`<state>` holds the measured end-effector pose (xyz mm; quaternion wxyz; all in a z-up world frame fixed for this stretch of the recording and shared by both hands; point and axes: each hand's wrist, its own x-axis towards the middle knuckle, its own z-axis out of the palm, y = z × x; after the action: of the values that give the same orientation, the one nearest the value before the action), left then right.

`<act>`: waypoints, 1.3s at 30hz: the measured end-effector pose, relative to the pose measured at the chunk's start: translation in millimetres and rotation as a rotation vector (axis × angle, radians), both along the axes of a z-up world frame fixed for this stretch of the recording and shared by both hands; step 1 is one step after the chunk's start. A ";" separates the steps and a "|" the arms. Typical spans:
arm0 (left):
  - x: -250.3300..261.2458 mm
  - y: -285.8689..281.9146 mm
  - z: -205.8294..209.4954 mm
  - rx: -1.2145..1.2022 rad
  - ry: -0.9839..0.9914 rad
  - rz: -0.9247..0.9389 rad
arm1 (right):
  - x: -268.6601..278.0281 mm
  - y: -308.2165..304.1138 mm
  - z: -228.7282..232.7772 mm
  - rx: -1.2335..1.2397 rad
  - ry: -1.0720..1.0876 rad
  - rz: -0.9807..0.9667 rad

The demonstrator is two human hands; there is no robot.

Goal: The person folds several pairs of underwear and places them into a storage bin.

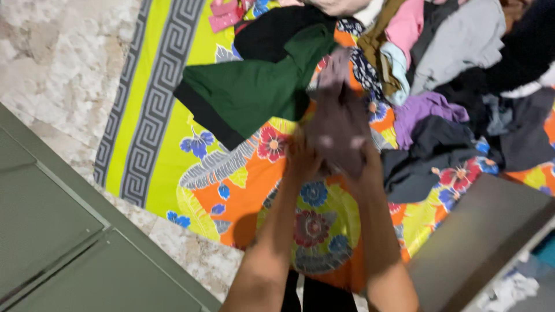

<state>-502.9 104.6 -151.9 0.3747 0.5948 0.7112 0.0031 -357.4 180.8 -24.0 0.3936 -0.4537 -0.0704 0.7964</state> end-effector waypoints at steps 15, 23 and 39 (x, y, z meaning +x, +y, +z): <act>58.7 -138.3 304.4 0.008 -1.431 0.547 | 105.0 -173.0 255.4 0.294 -0.638 0.606; 118.0 -203.3 317.5 -0.319 -1.579 0.634 | 147.0 -217.4 316.5 0.425 -0.505 0.757; -64.5 -171.2 234.5 0.393 -0.041 0.529 | 155.7 -205.0 238.2 0.366 -0.773 0.229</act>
<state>-567.4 -66.6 82.6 0.2534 0.4501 0.8191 0.2496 -201.7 -24.3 214.2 0.3216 -0.6304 -0.4022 0.5809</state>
